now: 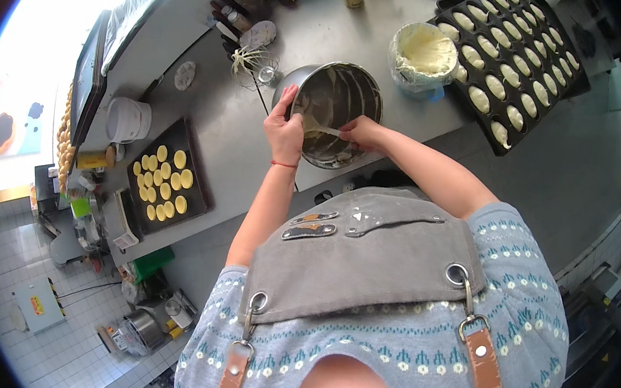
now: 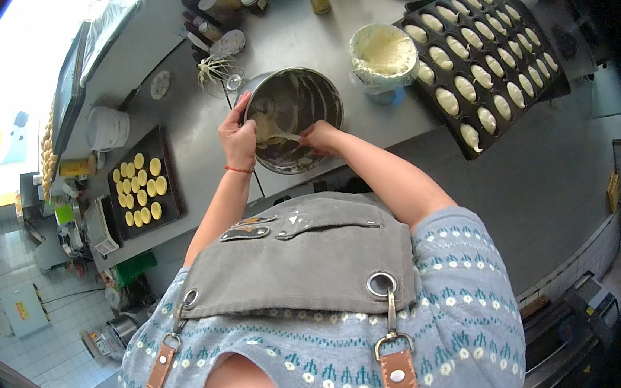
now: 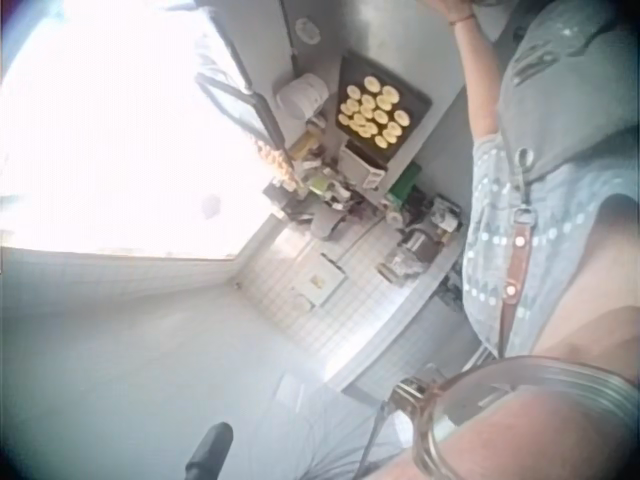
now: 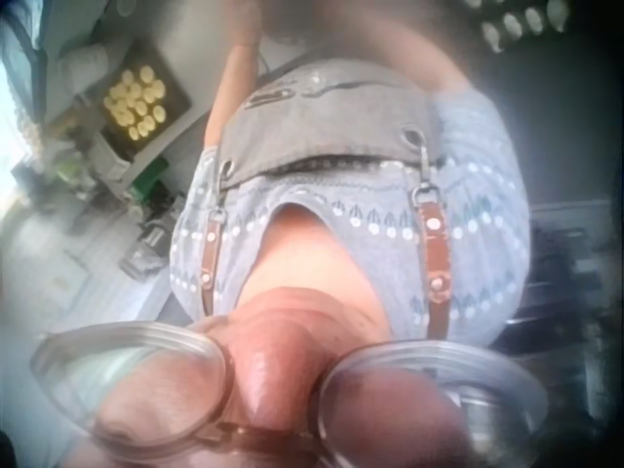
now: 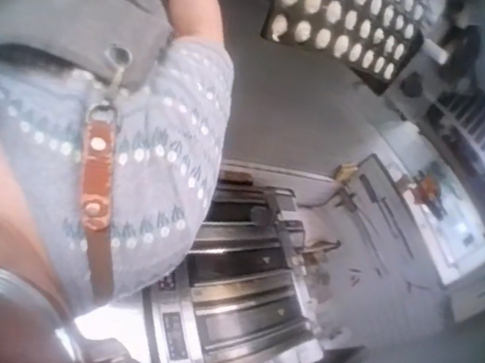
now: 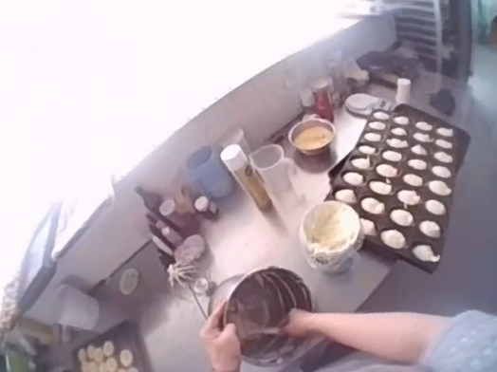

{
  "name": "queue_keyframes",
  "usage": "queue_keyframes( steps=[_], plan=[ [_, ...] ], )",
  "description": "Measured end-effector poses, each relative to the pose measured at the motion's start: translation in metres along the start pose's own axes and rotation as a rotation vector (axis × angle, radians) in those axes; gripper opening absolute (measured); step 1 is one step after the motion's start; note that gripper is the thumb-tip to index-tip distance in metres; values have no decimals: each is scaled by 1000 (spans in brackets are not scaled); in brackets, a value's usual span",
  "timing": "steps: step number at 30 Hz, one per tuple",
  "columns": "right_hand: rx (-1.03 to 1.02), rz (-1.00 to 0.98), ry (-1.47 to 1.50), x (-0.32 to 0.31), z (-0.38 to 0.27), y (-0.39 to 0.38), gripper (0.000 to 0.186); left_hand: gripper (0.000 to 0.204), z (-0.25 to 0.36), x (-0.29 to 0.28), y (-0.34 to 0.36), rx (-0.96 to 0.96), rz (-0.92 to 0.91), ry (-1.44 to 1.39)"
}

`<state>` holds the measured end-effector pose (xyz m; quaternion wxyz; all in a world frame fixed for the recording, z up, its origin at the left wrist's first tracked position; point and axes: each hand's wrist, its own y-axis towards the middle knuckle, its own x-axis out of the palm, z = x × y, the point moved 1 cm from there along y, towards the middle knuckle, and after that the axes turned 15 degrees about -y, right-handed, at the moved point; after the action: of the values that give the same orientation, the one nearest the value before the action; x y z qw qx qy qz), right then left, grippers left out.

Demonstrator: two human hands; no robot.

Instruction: The person mixes batter in a bowl and then transfers it into a pastry bag to pipe onto a baking tray.

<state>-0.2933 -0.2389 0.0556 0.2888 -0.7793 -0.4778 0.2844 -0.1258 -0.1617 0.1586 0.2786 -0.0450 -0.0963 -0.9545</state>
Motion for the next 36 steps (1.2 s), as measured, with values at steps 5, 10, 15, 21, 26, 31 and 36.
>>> queue_keyframes(
  steps=[5, 10, 15, 21, 26, 31, 36],
  plan=[
    [-74, 49, 99, -39, -26, -92, 36, 65, -8, -25, 18, -110, 239, -318],
    [-185, 173, 216, -82, -18, -154, 38, 72, -14, -22, 38, -204, 435, -512],
    [-249, 483, 191, -124, -30, -228, 39, 78, -58, -21, 63, -231, 547, -607],
    [-193, 1000, -338, -172, 3, -258, 30, 72, -71, -13, 65, -250, 580, -622],
    [94, 1333, -1147, -169, 19, -261, 23, 52, 14, 62, 17, 520, 222, 197],
    [71, 1358, -1399, -172, 12, -256, 37, 35, -49, 138, -36, -312, -532, -161],
    [-122, 1336, -1346, -186, 25, -246, 40, 43, -107, 175, 0, -1081, -132, -772]
  ],
)
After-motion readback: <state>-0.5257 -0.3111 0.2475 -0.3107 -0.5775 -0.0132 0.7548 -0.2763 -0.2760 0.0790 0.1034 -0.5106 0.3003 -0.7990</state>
